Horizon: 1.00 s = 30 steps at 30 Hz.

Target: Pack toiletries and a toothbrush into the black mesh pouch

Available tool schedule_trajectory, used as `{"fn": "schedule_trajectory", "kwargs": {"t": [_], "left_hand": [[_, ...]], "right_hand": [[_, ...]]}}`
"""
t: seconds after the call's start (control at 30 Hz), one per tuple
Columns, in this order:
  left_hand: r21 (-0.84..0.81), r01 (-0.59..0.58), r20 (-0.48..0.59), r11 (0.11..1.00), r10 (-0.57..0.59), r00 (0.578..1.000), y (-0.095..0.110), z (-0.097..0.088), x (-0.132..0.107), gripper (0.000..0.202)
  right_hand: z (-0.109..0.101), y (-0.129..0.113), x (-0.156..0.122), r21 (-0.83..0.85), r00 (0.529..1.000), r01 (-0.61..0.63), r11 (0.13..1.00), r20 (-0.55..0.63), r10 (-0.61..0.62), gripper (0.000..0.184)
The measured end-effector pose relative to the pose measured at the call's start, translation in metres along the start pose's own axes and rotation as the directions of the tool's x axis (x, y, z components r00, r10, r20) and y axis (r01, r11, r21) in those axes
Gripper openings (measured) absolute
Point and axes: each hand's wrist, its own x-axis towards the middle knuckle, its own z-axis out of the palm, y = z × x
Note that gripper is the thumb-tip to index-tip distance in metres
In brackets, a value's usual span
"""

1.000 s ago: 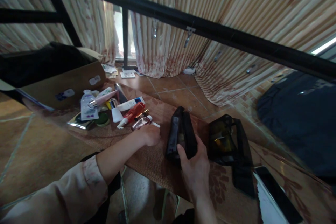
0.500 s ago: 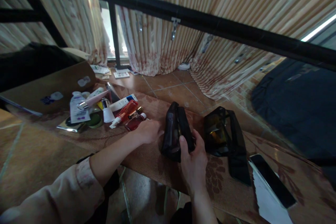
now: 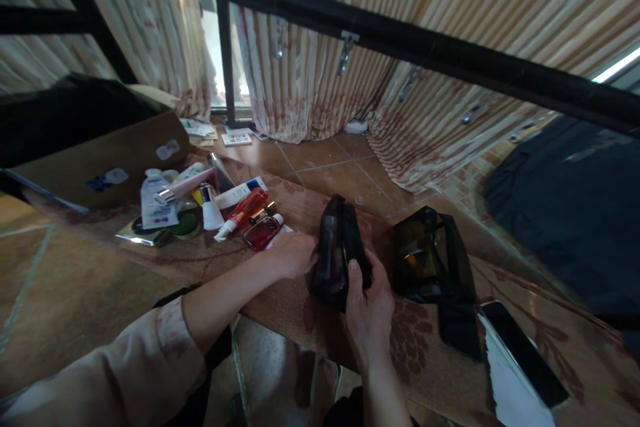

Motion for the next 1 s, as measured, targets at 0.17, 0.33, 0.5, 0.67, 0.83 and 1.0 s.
{"fn": "schedule_trajectory", "kwargs": {"t": [0.17,0.33,0.5,0.67,0.83,1.0], "left_hand": [[-0.005,0.005,0.003,1.0,-0.005,1.0,-0.001,0.0,0.002,0.029],[-0.009,0.009,-0.022,1.0,-0.009,1.0,-0.002,-0.004,0.002,0.03],[-0.006,-0.002,-0.048,1.0,0.002,0.999,-0.002,-0.003,0.003,0.029],[-0.013,-0.001,-0.102,1.0,-0.001,0.995,-0.004,0.0,0.005,0.032],[-0.04,0.01,-0.177,0.999,-0.017,0.984,-0.007,0.0,0.009,0.034],[-0.139,0.031,-0.296,0.99,-0.071,0.953,-0.005,-0.001,0.011,0.042]], "right_hand": [[0.001,0.004,0.001,-0.003,1.0,0.01,1.0,0.001,-0.01,0.055],[0.002,0.005,0.001,0.004,1.0,-0.011,1.0,0.015,0.011,0.054],[0.003,0.006,0.002,0.003,1.0,0.015,1.0,0.011,-0.015,0.053],[0.004,0.009,0.002,-0.005,0.999,0.04,0.999,-0.002,-0.04,0.053],[0.004,0.008,0.002,-0.01,0.999,0.05,0.999,0.001,-0.05,0.052],[0.004,0.008,0.002,-0.019,0.999,0.04,0.999,0.005,-0.04,0.051]]}}
